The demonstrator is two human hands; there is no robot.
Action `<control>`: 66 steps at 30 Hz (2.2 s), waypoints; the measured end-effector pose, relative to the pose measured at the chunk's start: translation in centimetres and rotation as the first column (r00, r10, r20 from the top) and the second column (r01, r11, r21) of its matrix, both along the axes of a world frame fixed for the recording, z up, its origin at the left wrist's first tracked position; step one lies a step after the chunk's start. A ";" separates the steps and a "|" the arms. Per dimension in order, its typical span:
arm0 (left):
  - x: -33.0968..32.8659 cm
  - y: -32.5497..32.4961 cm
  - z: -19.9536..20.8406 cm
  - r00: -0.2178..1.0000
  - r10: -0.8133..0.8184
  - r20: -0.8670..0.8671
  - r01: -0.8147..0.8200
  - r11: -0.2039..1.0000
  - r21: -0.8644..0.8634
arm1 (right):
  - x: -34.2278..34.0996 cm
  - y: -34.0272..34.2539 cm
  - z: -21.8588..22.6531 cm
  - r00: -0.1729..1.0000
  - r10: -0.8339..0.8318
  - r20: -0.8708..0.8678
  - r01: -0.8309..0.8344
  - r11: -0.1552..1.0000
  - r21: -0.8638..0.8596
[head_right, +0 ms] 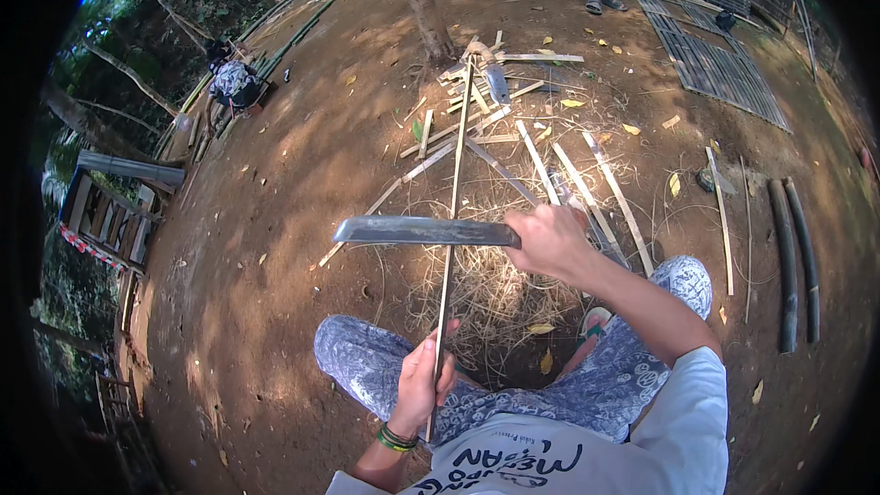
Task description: The person sits on the ground and uses a machete to shave thin strips from a piece of bamboo. They hold the bamboo in their left hand and repeatedly strike it with the machete in their right hand to remove the outer layer.
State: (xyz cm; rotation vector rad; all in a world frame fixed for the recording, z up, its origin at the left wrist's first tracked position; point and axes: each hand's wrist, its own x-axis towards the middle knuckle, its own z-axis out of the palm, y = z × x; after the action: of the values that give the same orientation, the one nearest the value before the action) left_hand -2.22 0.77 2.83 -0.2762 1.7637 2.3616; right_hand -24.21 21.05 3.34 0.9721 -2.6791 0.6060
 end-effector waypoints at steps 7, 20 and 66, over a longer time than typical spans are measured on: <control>1.4 -0.7 -0.4 0.999 -0.033 -0.020 0.033 0.999 0.005 | -3.2 1.1 0.7 0.978 -0.156 -0.140 0.135 0.979 -0.153; 3.2 -1.6 -0.6 0.997 -0.080 -0.001 0.080 0.995 -0.057 | -1.0 1.9 0.9 0.993 0.113 0.033 -0.112 0.993 -0.042; 7.9 -2.6 -2.5 0.990 -0.088 0.113 0.089 0.996 -0.007 | -4.6 3.8 1.6 0.930 -0.189 0.315 0.158 0.980 0.121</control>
State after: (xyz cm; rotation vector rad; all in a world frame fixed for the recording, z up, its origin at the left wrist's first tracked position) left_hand 5.73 -1.85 0.29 -0.3188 1.7036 2.2290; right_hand -28.83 24.84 4.95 0.6936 -3.0686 0.6575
